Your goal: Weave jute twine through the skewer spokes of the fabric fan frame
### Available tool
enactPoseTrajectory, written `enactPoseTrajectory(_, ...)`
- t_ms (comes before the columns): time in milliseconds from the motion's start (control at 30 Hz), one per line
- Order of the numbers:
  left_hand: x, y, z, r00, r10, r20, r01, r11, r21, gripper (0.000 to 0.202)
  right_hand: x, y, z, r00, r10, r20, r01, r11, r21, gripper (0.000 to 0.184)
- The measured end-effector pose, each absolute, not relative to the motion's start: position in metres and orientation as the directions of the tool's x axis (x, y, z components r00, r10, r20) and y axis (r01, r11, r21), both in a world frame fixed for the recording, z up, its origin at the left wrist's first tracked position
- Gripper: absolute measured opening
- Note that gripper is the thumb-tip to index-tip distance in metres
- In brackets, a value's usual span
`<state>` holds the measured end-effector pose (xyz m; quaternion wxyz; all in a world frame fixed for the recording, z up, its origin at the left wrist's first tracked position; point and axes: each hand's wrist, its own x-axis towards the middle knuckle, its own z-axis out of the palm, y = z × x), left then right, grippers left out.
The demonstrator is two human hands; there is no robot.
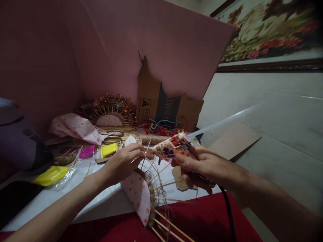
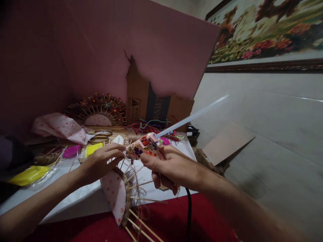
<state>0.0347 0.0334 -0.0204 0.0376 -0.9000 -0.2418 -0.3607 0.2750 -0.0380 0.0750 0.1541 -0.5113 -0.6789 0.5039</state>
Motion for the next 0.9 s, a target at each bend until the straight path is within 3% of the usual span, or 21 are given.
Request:
enactPoseTrajectory(300, 0.036, 0.03, -0.019, 0.602, 0.359, 0.713, 0.451, -0.89, 0.068, 0.013, 0.26, -0.024, 0.077, -0.397, 0.808, -0.436, 0.509, -0.202, -0.837, 0.052)
enactPoseTrajectory(900, 0.039, 0.022, -0.015, 0.611, 0.344, 0.713, 0.467, -0.884, 0.026, 0.015, 0.265, -0.025, 0.064, -0.436, 0.769, -0.468, 0.354, -0.332, -0.875, 0.05)
